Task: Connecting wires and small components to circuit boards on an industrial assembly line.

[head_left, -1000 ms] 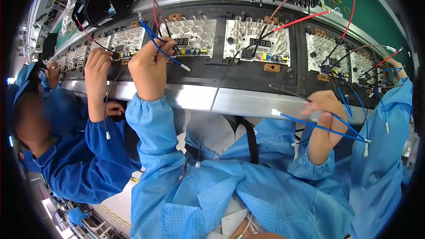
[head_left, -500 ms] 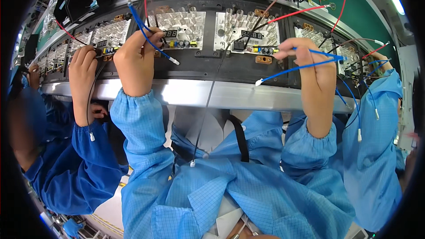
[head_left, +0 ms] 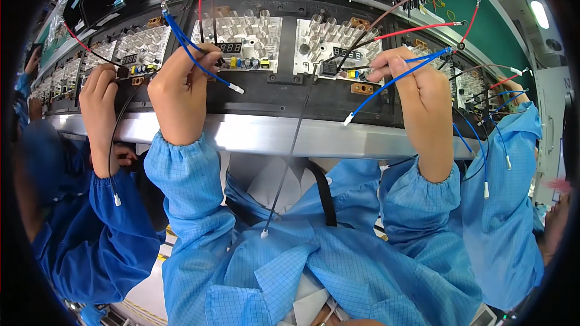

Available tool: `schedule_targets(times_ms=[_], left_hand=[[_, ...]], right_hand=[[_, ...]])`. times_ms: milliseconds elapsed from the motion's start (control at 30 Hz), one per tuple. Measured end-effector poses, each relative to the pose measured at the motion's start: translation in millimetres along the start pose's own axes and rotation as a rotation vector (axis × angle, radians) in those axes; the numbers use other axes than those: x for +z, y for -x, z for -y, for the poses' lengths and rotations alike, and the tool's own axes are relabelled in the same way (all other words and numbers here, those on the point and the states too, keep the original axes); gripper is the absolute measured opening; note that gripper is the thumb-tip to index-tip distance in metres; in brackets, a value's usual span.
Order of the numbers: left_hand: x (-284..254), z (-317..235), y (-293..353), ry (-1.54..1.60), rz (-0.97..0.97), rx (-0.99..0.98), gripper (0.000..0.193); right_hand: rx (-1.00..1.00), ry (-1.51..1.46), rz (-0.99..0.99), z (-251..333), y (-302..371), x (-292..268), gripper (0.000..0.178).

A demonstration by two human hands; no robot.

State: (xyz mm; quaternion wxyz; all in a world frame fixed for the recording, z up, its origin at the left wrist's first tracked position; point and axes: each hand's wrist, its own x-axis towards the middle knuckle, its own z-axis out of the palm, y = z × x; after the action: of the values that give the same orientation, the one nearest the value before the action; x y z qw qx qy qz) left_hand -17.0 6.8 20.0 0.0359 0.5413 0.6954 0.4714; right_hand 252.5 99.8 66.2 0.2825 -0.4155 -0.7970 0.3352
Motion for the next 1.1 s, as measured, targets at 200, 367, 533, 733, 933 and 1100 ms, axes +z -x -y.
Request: schedule_targets(times_ms=[200,367,533,733,933,1100], left_hand=[[-1.7,1.8,-0.6,0.03,0.032,-0.061,0.013],[-1.2,7.2,-0.9,0.105,0.055,-0.116,0.012],[0.1,6.8,-3.1,0.094,0.073,-0.124,0.012],[2.6,11.6,-0.3,0.12,0.071,-0.14,0.013],[1.1,5.6,-0.8,0.125,0.077,-0.157,0.013],[-0.9,2.1,0.4,0.165,0.086,-0.159,0.013]], right_hand=[[0.027,0.005,0.005,0.3,-1.2,-3.0,0.034],[0.022,-0.01,0.014,2.2,-0.8,-2.4,0.034],[-0.003,-0.042,-0.036,-7.1,-1.3,0.6,0.034],[0.027,0.004,-0.042,-4.7,-3.9,-1.0,0.029],[-0.003,-0.008,-0.046,-6.1,-5.4,0.0,0.029],[-0.011,0.019,0.018,1.3,-9.4,3.4,0.033]])
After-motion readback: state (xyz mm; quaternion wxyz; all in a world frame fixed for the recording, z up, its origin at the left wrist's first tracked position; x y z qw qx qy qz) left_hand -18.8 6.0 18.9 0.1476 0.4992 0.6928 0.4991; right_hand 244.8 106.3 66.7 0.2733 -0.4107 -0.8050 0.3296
